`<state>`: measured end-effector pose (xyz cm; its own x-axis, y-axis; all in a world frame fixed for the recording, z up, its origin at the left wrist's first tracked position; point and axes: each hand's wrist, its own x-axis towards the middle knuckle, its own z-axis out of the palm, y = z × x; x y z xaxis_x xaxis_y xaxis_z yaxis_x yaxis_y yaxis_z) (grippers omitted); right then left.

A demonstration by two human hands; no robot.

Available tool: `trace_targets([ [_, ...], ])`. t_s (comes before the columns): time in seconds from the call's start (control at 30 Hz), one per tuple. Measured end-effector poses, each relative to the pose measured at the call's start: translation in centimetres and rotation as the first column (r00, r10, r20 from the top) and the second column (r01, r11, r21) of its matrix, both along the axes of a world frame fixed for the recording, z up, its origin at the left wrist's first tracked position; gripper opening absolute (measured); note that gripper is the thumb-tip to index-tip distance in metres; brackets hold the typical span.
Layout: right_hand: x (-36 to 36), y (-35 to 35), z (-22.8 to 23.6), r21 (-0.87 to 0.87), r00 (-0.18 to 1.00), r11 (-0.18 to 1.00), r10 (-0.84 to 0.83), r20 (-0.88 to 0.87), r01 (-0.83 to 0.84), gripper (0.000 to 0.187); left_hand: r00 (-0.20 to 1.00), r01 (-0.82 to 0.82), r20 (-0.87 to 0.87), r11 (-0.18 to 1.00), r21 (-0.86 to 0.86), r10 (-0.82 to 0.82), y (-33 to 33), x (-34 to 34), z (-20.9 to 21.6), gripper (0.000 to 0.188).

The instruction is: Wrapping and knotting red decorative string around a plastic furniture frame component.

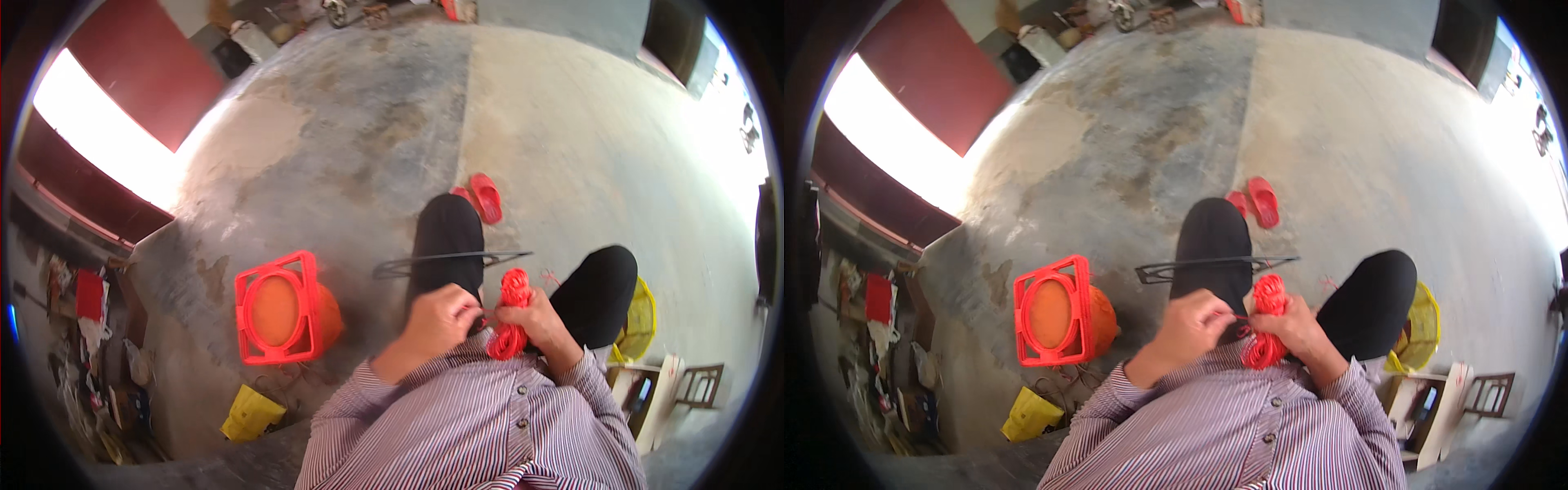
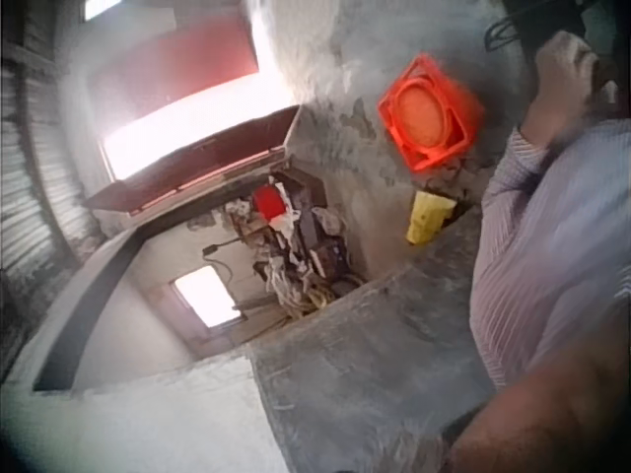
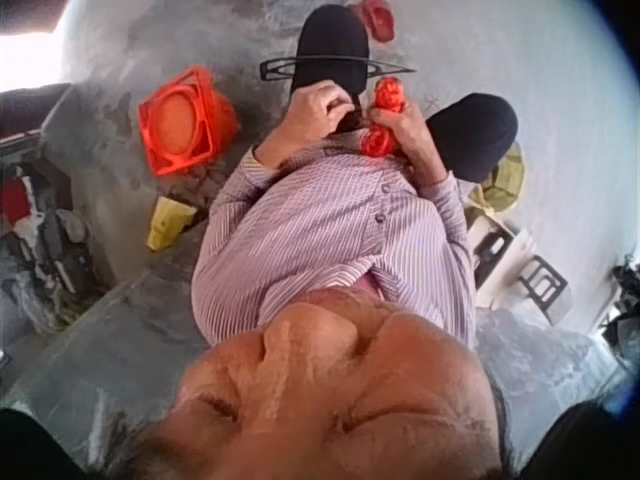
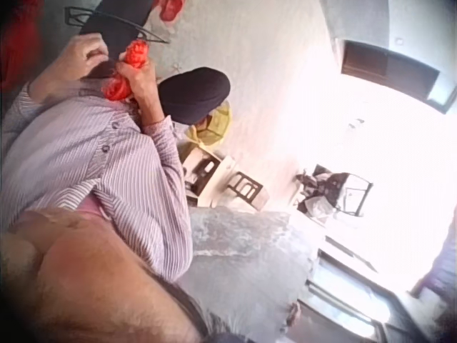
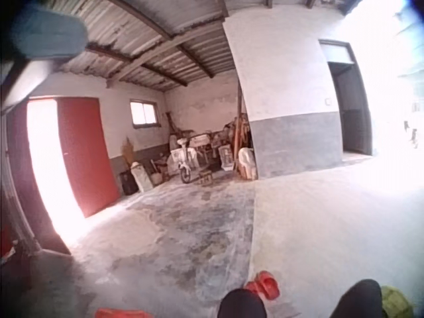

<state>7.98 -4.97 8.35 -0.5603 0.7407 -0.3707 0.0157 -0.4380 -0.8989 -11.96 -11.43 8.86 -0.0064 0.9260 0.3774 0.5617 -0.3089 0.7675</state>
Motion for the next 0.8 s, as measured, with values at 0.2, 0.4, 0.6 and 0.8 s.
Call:
trace_targets([
  [0.2,0.7,0.6,0.2,0.111,0.998,0.993,0.033,0.047,-0.038,0.007,0.934,-0.300,0.164,0.946,-0.121,0.317,-1.7,-6.8,-2.1,0.007],
  [0.4,1.4,0.0,-1.0,0.046,0.999,0.999,0.022,0.024,-0.024,0.009,0.072,-0.159,0.699,0.700,-0.696,0.711,-3.4,-12.8,-8.0,0.051],
  [0.6,1.1,0.0,-1.2,0.013,1.000,1.000,0.000,-0.010,0.000,0.010,0.003,0.182,0.733,0.721,-0.669,0.680,1.9,-12.3,-8.2,0.070],
  [0.8,1.3,-0.1,-1.5,-0.206,0.965,0.971,-0.164,-0.207,0.121,0.014,0.034,0.188,0.800,0.782,-0.594,0.599,4.3,-13.0,-7.5,0.045],
])
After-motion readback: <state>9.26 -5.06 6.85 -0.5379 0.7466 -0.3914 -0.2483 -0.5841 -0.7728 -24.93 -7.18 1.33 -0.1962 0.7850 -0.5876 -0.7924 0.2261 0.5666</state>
